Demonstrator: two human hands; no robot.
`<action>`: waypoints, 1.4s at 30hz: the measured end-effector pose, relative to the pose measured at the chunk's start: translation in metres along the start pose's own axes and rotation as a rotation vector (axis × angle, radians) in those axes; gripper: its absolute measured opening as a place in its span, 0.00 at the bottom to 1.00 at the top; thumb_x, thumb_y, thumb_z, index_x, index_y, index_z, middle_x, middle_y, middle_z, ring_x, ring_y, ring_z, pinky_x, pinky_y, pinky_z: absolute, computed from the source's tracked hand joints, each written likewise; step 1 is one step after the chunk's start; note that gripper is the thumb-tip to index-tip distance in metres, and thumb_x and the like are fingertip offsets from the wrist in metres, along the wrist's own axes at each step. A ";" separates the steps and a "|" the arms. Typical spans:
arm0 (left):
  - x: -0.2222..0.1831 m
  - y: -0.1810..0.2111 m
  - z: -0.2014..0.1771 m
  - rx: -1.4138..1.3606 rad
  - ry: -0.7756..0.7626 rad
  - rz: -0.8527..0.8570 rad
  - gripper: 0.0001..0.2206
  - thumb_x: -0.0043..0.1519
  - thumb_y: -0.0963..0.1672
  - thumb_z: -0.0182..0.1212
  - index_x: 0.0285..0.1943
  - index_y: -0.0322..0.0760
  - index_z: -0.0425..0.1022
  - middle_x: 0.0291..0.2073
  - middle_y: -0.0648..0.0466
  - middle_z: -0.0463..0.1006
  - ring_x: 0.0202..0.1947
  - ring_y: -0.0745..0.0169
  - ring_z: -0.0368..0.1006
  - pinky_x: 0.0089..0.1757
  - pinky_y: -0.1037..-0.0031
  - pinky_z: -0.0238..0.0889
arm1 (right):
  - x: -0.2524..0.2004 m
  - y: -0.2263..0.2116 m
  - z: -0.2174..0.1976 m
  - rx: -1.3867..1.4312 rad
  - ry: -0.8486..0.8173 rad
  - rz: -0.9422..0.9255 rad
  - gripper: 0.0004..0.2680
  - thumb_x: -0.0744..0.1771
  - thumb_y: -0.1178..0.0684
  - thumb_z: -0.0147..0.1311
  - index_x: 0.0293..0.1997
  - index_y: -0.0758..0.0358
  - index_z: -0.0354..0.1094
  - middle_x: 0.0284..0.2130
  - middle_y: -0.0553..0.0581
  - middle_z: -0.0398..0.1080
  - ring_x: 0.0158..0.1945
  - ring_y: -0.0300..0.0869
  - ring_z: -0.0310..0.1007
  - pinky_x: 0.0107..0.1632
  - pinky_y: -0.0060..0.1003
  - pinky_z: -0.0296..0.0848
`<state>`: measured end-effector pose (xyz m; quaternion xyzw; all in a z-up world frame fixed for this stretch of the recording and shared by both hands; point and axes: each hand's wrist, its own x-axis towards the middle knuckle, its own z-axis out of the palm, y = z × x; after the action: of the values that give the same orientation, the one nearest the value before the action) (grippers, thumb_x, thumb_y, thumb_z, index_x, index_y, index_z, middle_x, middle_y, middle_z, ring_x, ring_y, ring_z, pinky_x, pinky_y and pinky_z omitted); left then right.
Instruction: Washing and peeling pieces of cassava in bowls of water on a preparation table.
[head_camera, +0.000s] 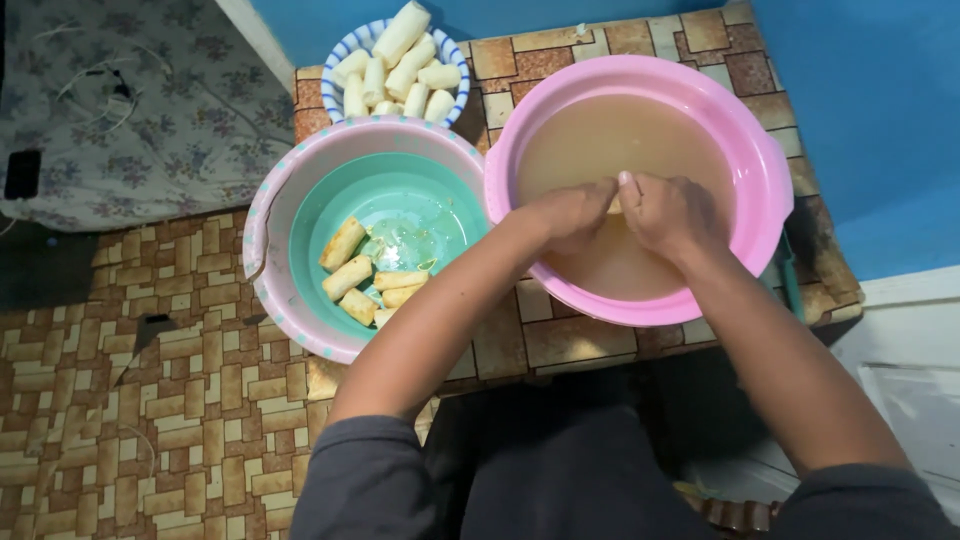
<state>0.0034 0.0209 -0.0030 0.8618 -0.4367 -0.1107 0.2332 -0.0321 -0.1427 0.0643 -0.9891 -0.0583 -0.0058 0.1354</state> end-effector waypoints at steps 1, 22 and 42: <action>0.000 0.003 -0.003 -0.001 0.004 -0.007 0.28 0.55 0.43 0.53 0.62 0.23 0.48 0.55 0.37 0.64 0.58 0.44 0.59 0.62 0.64 0.46 | 0.001 0.002 0.001 -0.001 -0.003 -0.007 0.21 0.68 0.41 0.33 0.20 0.64 0.64 0.17 0.63 0.68 0.22 0.55 0.70 0.25 0.44 0.63; 0.003 0.012 -0.026 -0.232 -0.139 -0.385 0.23 0.56 0.52 0.33 0.57 0.44 0.60 0.56 0.61 0.69 0.58 0.67 0.63 0.61 0.66 0.37 | 0.007 0.016 0.019 0.267 -0.113 -0.253 0.11 0.67 0.51 0.40 0.53 0.59 0.58 0.41 0.67 0.62 0.46 0.65 0.64 0.46 0.61 0.65; 0.009 0.011 -0.010 0.107 -0.117 -0.423 0.22 0.55 0.49 0.46 0.57 0.36 0.59 0.36 0.44 0.76 0.40 0.43 0.74 0.39 0.50 0.66 | -0.005 0.005 -0.010 0.179 -0.018 -0.031 0.06 0.66 0.57 0.37 0.45 0.56 0.59 0.31 0.64 0.70 0.38 0.60 0.72 0.35 0.53 0.66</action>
<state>0.0055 0.0110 0.0115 0.9375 -0.2640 -0.1836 0.1329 -0.0363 -0.1510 0.0726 -0.9720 -0.0751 0.0063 0.2227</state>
